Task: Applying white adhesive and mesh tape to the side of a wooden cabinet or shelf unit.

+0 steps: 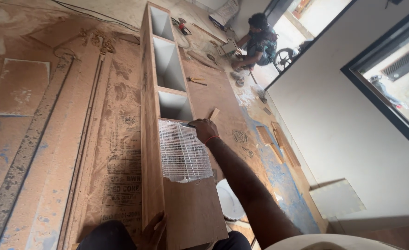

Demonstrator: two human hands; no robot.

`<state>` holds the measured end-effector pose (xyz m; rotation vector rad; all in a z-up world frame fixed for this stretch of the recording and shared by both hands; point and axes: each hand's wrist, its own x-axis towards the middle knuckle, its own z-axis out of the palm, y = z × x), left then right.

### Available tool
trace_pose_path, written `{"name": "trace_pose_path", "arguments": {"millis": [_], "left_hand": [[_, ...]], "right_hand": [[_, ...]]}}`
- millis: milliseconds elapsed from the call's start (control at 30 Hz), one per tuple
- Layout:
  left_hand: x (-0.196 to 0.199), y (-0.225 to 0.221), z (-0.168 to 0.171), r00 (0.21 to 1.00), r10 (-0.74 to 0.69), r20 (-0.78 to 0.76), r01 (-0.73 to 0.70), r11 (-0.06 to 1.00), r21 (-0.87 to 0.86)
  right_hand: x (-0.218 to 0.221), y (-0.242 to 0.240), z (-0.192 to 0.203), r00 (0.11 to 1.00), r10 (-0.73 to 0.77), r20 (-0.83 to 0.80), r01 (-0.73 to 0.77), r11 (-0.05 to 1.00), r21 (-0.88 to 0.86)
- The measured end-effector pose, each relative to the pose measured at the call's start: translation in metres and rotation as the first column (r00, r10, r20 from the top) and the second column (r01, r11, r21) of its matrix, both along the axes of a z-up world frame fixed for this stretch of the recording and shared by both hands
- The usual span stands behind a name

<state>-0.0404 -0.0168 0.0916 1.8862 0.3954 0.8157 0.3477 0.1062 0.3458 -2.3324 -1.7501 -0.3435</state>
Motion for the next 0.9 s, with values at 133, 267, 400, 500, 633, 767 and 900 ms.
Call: {"name": "trace_pose_path", "arguments": {"millis": [133, 267, 400, 500, 633, 767, 900], "left_hand": [[-0.006, 0.003, 0.029, 0.99, 0.102, 0.098, -0.127, 0.943, 0.309], [-0.007, 0.001, 0.035, 0.985, 0.101, 0.138, -0.13, 0.967, 0.22], [-0.012, 0.002, 0.052, 0.992, 0.079, 0.102, -0.099, 0.975, 0.2], [-0.008, 0.006, 0.046, 0.993, 0.091, 0.072, -0.104, 0.976, 0.189], [0.009, -0.001, -0.01, 0.991, 0.098, 0.097, -0.101, 0.995, 0.027], [0.014, 0.007, -0.028, 0.991, 0.111, 0.08, -0.118, 0.989, 0.092], [0.028, -0.002, -0.043, 0.989, 0.137, 0.056, -0.142, 0.985, 0.102]], "right_hand": [[-0.037, -0.032, 0.028, 0.999, 0.048, -0.017, -0.05, 0.984, -0.171], [-0.079, -0.1, 0.032, 0.999, 0.002, -0.051, -0.014, 0.974, -0.227], [-0.117, -0.173, 0.036, 0.988, -0.046, -0.147, 0.011, 0.973, -0.23], [-0.11, -0.187, 0.031, 0.99, 0.144, -0.004, -0.144, 0.986, -0.081], [-0.102, -0.11, 0.054, 1.0, -0.028, 0.004, 0.028, 0.968, -0.25], [-0.049, -0.018, 0.02, 0.997, 0.074, 0.007, -0.072, 0.984, -0.16], [-0.046, 0.032, 0.02, 0.999, -0.042, -0.026, 0.038, 0.992, -0.117]]}}
